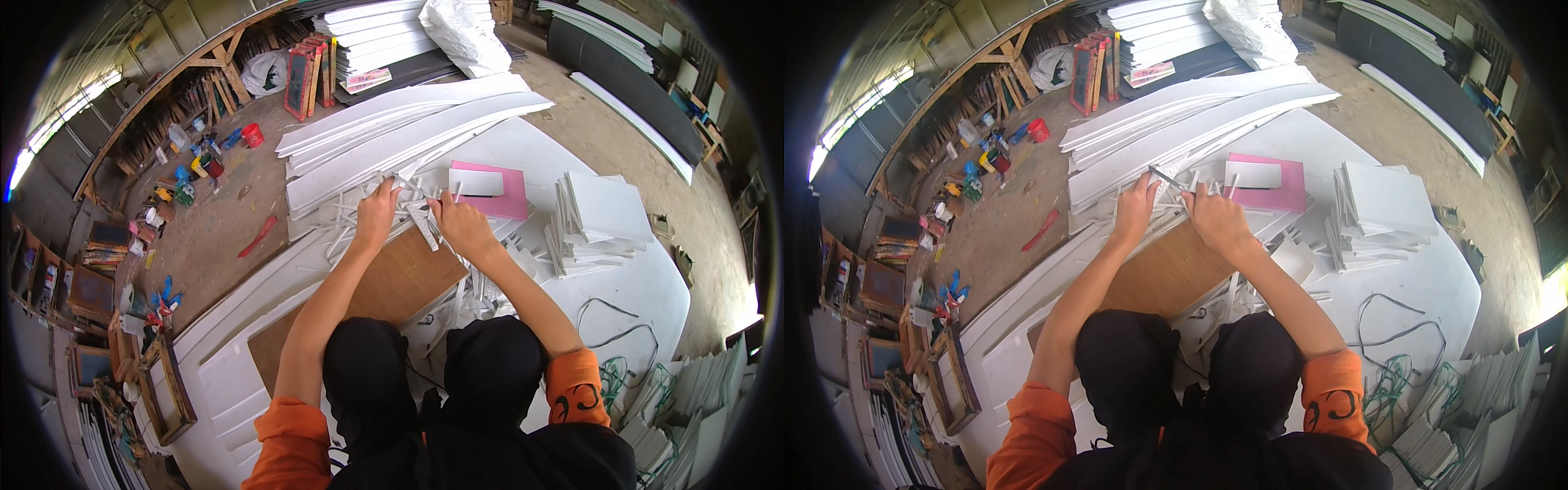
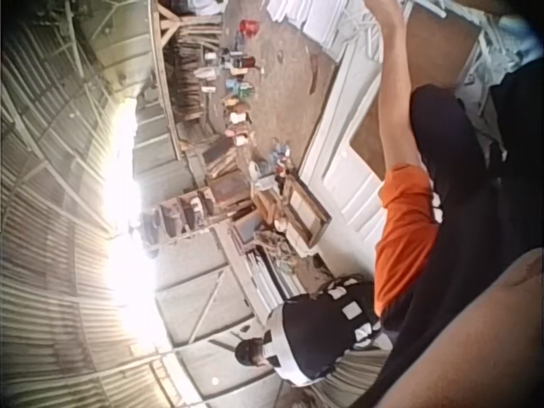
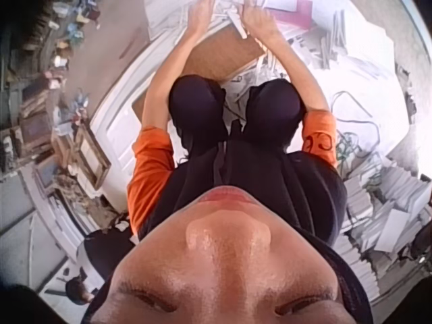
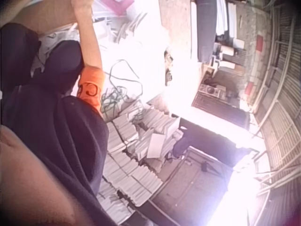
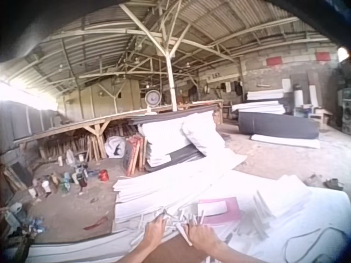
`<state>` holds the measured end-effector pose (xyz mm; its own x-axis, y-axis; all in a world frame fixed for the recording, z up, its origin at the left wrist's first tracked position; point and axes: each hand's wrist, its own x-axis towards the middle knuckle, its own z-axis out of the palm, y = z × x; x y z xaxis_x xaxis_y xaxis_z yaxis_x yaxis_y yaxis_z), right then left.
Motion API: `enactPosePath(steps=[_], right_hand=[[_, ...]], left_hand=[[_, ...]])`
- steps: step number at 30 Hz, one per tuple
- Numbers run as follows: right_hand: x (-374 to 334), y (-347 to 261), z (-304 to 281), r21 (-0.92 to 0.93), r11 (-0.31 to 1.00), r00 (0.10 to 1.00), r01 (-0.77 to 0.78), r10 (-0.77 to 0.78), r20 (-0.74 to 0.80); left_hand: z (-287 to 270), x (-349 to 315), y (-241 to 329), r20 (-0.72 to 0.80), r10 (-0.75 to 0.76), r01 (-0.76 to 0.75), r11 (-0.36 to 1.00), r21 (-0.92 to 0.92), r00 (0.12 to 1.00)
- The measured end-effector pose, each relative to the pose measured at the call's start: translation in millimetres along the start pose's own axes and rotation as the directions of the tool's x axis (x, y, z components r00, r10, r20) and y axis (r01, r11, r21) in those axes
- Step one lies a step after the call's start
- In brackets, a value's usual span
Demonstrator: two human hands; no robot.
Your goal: The person cuts a sheet of bubble wrap into strips using a utility knife. They then gather a stack of white rectangular boards and tie them together with a green plastic strap.
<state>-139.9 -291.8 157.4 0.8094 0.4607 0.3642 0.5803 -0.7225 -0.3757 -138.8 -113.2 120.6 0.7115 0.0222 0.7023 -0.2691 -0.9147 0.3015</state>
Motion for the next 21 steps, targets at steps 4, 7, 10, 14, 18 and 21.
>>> enactPosePath(steps=[4,7,10,14,18,21], right_hand=[[0.3,1.7,2.0,-0.002,1.000,1.000,-0.004,0.004,0.002],[0.3,0.8,1.3,-0.012,1.000,1.000,0.005,-0.005,-0.001],[0.6,0.4,2.5,-0.038,0.999,1.000,-0.007,0.007,0.001],[3.0,1.3,8.9,-0.047,0.999,0.999,-0.028,0.027,-0.021],[8.0,0.5,13.9,-0.032,0.999,0.999,-0.043,0.043,-0.018],[13.4,1.0,16.6,0.014,0.996,0.997,-0.083,0.083,0.012]], left_hand=[[0.6,-0.1,1.5,0.003,-0.018,0.018,1.000,-0.006,1.000],[0.4,0.3,0.6,0.008,-0.012,0.012,1.000,-0.003,1.000],[0.0,0.1,1.2,0.048,-0.031,0.029,0.999,0.041,0.998],[2.8,1.0,6.2,0.075,-0.016,0.017,1.000,-0.011,0.997],[8.7,-0.2,9.3,0.098,0.063,-0.064,0.998,0.013,0.993],[13.4,-2.6,11.5,0.119,0.129,-0.129,0.992,-0.005,0.984]])
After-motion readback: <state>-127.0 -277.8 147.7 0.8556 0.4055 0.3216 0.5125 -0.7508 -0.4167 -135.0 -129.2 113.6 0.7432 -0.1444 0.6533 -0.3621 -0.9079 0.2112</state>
